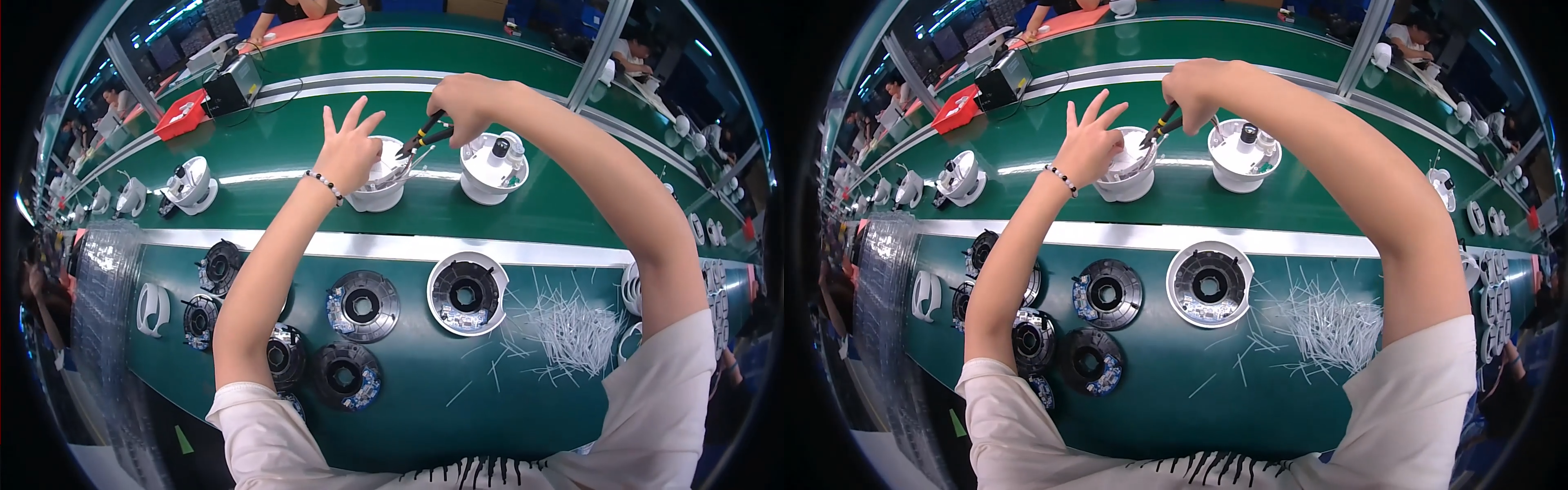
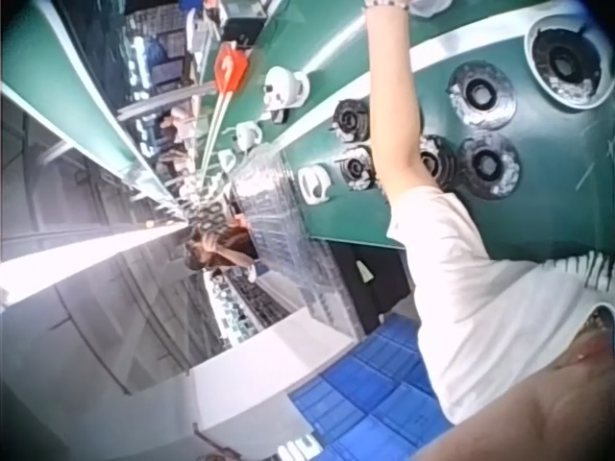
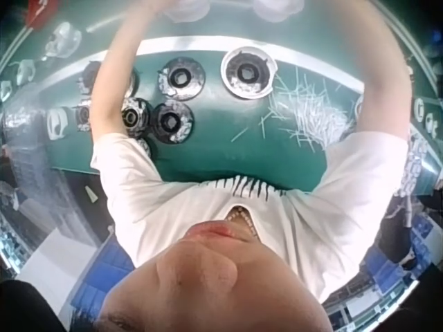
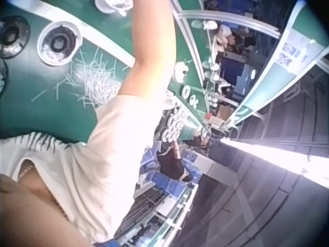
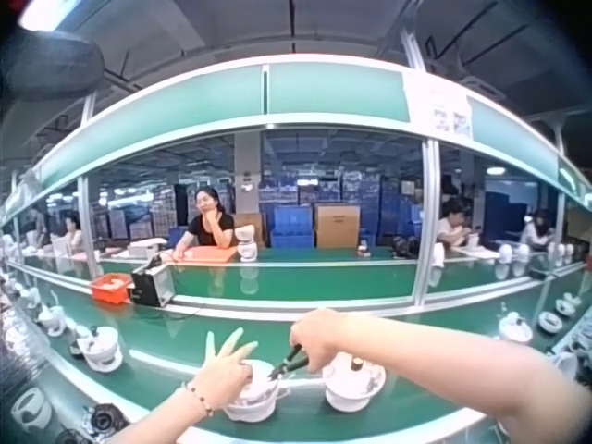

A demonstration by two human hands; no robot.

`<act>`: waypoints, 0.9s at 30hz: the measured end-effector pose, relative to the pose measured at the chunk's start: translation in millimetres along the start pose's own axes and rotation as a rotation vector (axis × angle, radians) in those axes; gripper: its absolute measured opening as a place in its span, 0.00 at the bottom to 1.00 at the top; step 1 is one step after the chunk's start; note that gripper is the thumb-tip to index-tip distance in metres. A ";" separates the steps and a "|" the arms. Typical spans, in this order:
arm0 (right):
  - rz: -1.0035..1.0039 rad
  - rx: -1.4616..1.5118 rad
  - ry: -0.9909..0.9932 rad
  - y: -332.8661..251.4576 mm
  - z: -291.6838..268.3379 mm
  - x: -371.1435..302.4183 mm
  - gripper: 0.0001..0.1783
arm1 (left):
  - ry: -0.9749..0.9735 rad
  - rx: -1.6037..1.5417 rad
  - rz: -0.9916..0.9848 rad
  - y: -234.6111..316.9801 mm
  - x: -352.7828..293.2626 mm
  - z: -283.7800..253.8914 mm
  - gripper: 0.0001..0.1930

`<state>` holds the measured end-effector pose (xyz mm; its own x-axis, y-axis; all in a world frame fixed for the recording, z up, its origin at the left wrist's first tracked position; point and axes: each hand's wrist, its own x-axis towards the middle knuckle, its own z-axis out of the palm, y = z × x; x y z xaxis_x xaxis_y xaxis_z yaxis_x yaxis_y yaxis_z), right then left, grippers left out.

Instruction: Assembling the internal and external components of circular LED light fixtures on a production line.

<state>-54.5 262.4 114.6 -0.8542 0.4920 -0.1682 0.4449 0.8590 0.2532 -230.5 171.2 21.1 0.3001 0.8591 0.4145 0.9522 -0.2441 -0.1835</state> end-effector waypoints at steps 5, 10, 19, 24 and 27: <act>-0.012 0.052 -0.091 -3.3 5.1 -5.8 0.21 | -0.007 -0.017 0.002 9.2 4.3 -3.0 0.02; -0.024 0.046 -0.084 -4.7 11.5 -10.7 0.17 | -0.016 -0.010 0.036 19.6 12.9 -3.2 0.02; 0.095 -0.123 0.149 38.1 -14.9 -46.9 0.19 | 0.495 -0.455 0.191 60.8 1.5 -24.3 0.08; 0.187 -0.215 0.380 47.5 -35.1 -58.1 0.21 | -0.484 -0.808 0.222 164.4 -33.5 -67.3 0.33; 0.135 -0.187 0.437 28.0 -47.5 -56.2 0.20 | 0.114 -0.758 0.453 165.0 -58.6 -55.8 0.36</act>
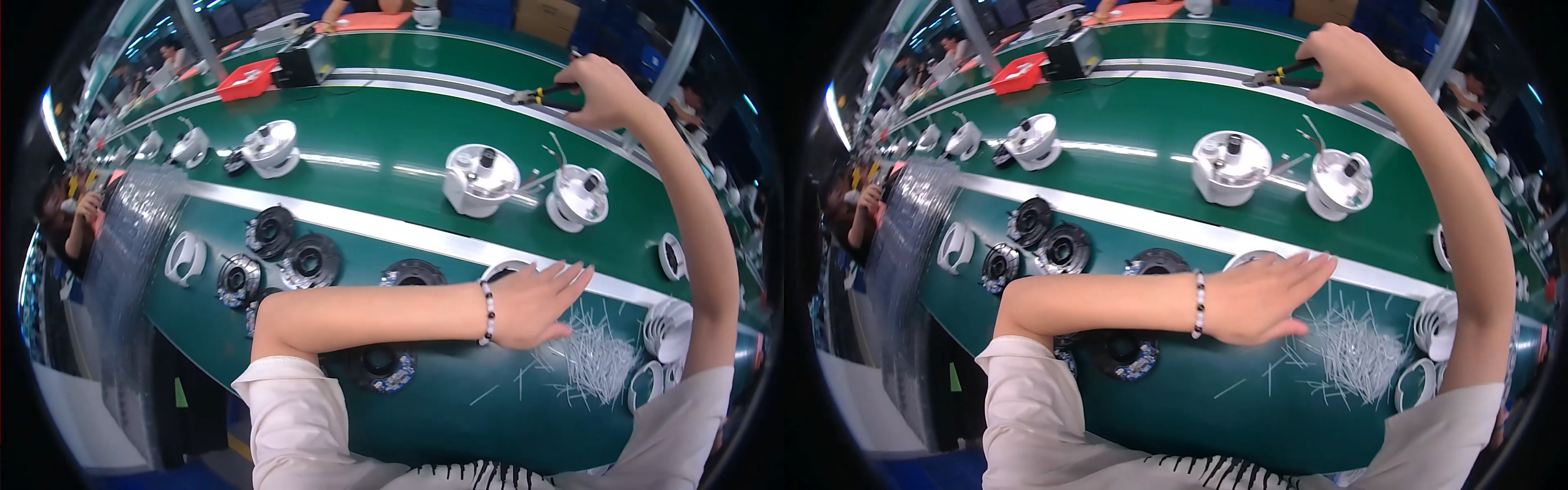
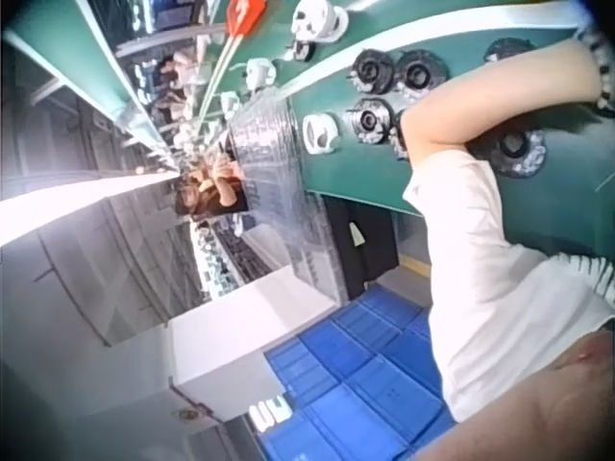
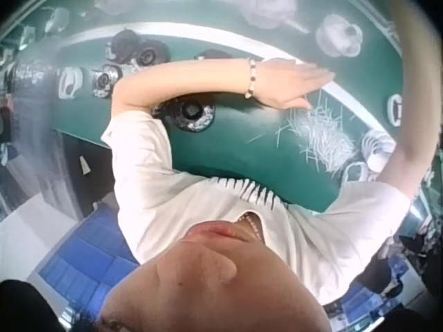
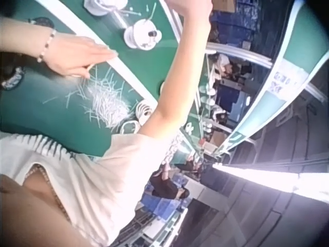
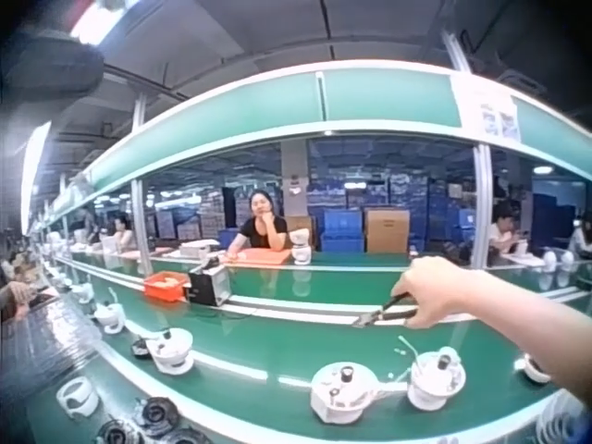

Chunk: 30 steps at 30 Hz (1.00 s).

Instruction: Assembling the internal and external components of circular LED light fixtures on a production line.

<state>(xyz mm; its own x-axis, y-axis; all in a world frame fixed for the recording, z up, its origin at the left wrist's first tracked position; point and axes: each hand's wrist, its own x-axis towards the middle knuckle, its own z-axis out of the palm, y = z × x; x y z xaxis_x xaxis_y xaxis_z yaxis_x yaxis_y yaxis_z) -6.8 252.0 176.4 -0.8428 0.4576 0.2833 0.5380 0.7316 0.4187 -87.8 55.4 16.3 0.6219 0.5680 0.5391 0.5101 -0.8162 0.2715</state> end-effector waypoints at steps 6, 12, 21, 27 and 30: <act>-0.132 0.037 0.171 -33.4 8.2 26.6 0.25 | 0.494 0.054 -0.562 -99.2 -63.5 -118.5 0.09; -0.207 0.141 0.178 -87.1 35.8 81.7 0.22 | 0.408 1.042 -0.628 -191.3 -187.5 -217.9 0.12; 0.032 0.407 -0.134 -199.3 88.0 155.2 0.16 | -0.321 1.073 -1.107 -240.4 -201.3 -220.7 0.13; 0.126 0.490 -0.194 -232.5 97.8 178.0 0.21 | -0.311 1.108 -0.950 -253.0 -199.1 -211.0 0.07; 0.089 0.464 -0.224 -237.1 105.3 178.0 0.21 | -0.419 1.100 -0.980 -250.5 -191.0 -207.0 0.06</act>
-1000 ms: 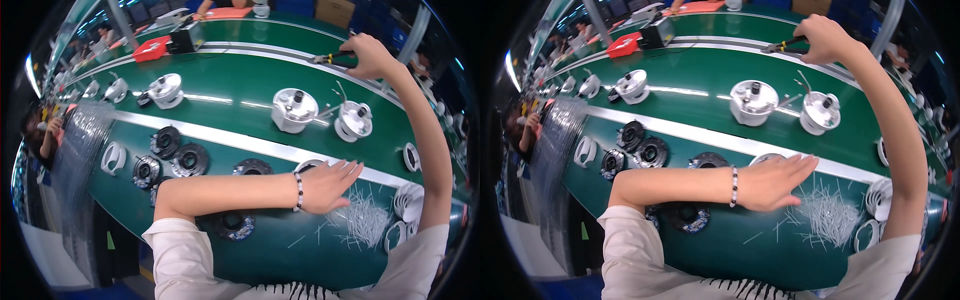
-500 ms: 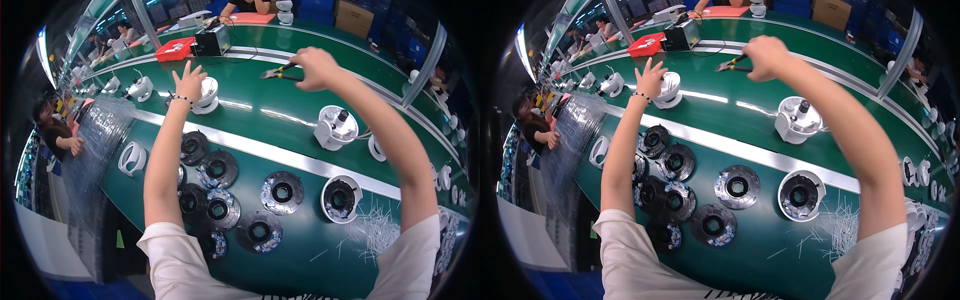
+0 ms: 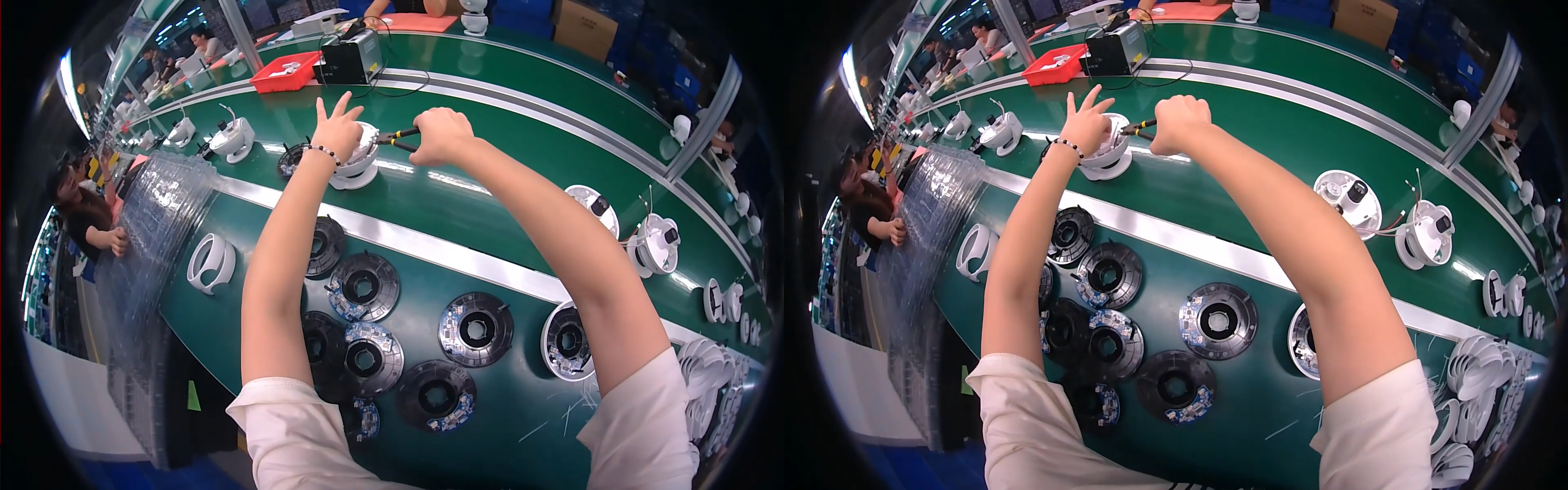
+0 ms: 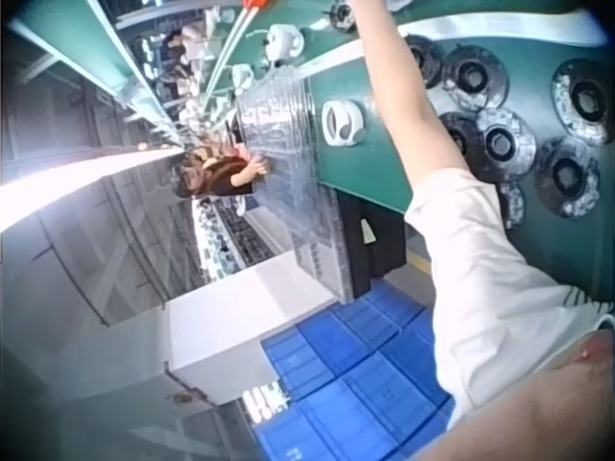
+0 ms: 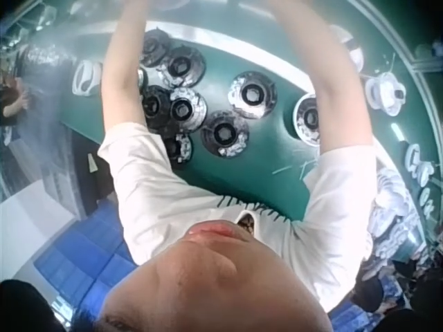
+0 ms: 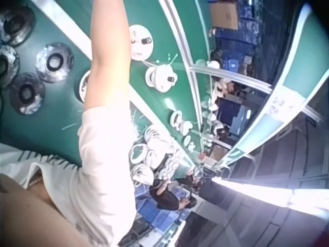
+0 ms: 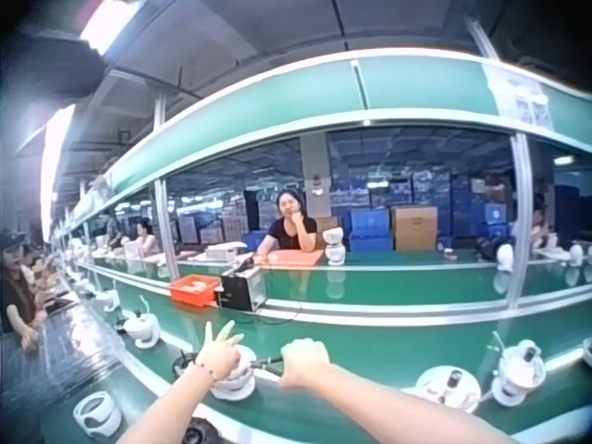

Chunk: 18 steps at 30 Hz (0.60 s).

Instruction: Assembling the internal and external components of circular LED light fixtures on a production line.

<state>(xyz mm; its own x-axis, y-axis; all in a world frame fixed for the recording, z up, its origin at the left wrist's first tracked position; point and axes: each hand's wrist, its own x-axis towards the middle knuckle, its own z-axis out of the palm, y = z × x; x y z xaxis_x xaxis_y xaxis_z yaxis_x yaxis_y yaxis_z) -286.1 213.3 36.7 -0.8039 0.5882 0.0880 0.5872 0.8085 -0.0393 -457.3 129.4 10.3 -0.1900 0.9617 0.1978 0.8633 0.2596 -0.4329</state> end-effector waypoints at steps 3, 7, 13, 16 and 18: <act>-0.062 0.013 0.020 3.2 7.0 -4.1 0.19 | 0.080 -0.101 0.062 -0.7 -2.7 -5.8 0.04; -0.096 0.015 0.054 6.8 7.3 -9.2 0.16 | 0.206 -0.125 0.136 4.2 -3.7 -10.4 0.03; -0.082 -0.050 0.075 17.8 2.5 -19.1 0.17 | 0.241 -0.135 0.171 7.8 -6.9 -12.3 0.02; -0.086 -0.032 0.048 20.8 0.0 -21.6 0.19 | 0.267 -0.148 0.210 10.6 -7.5 -15.3 0.03; -0.083 -0.018 0.002 18.9 -1.1 -24.4 0.20 | 0.275 -0.149 0.243 15.8 -7.1 -16.8 0.03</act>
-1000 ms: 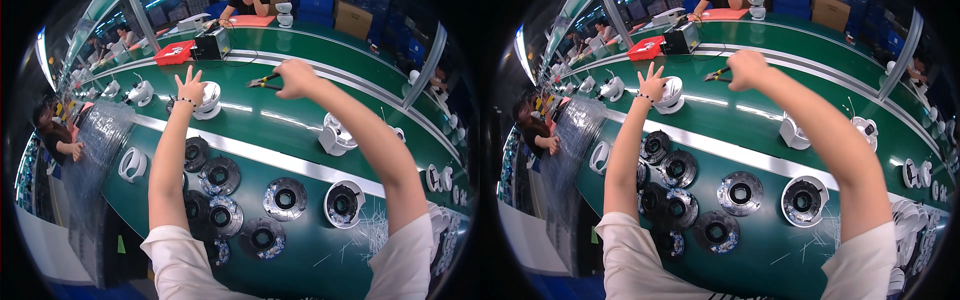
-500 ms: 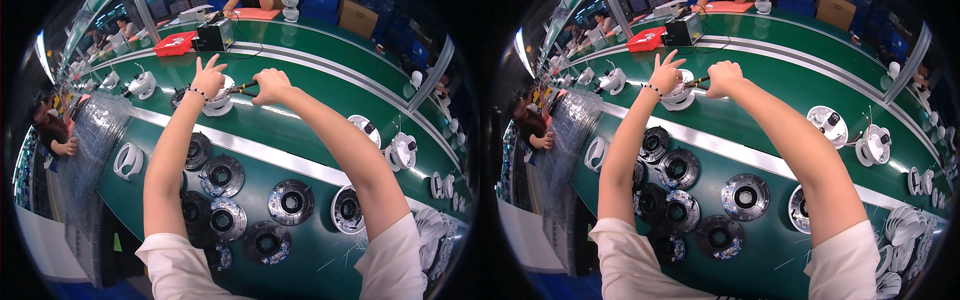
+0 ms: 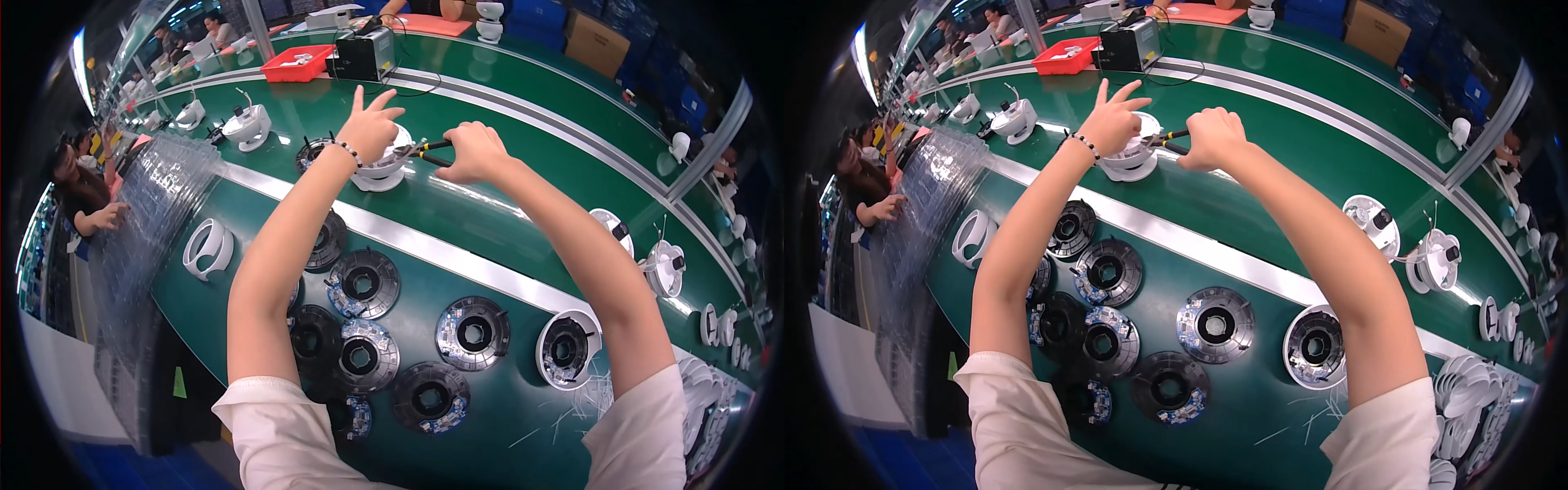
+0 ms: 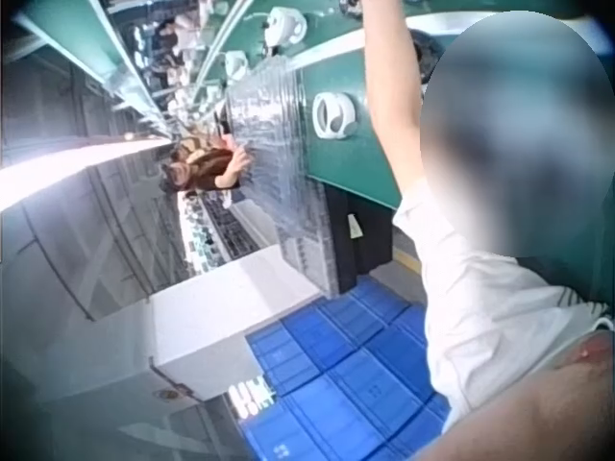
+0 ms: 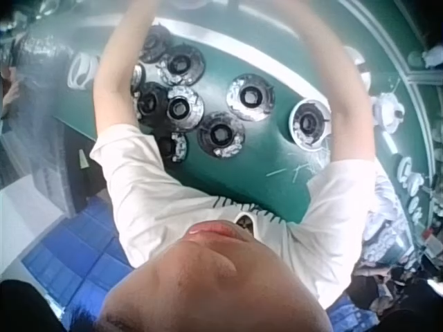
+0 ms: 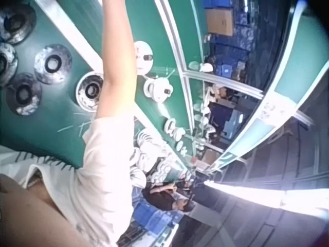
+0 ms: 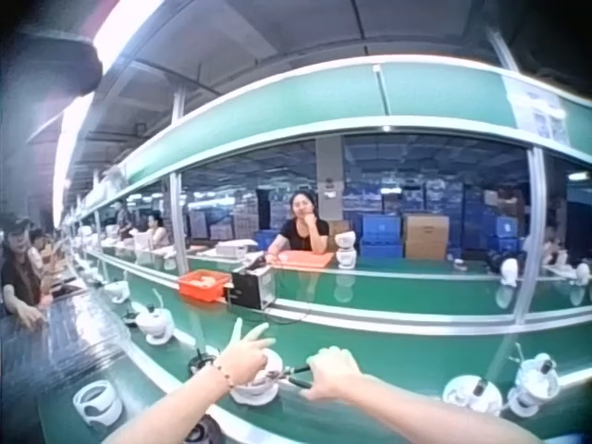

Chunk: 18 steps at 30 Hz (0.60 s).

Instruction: Assembling the internal and external components of circular LED light fixtures on a production line.

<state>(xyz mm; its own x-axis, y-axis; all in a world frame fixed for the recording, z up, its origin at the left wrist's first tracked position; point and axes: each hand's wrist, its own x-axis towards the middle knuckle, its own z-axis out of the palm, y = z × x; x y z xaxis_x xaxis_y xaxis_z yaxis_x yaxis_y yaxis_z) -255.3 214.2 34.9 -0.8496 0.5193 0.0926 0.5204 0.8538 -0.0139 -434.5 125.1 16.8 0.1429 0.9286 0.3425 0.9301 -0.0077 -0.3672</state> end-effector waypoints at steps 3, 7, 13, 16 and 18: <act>0.003 -0.017 0.045 -1.5 -0.9 -4.6 0.21 | 0.012 0.003 0.027 7.4 2.9 -4.0 0.04; 0.023 -0.027 -0.058 -7.6 -10.7 -22.0 0.18 | -0.003 -0.007 0.024 14.8 2.5 -12.0 0.03; 0.127 0.171 0.259 65.4 -71.2 -119.2 0.22 | 0.426 -0.369 0.013 47.6 10.6 -57.3 0.04; 0.151 0.303 0.448 95.8 -117.8 -244.0 0.29 | 0.634 -0.607 0.112 98.9 21.3 -101.1 0.05; 0.135 0.379 0.377 96.8 -140.6 -346.0 0.27 | 0.750 -0.718 0.186 154.8 31.5 -132.0 0.05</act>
<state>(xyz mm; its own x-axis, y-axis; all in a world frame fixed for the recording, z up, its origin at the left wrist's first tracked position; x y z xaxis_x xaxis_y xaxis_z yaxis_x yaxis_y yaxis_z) 101.1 112.0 141.4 -0.6513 0.6356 0.4145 0.4957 0.7699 -0.4018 -241.4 104.2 84.9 0.2485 0.4245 0.8706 0.8190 -0.5720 0.0451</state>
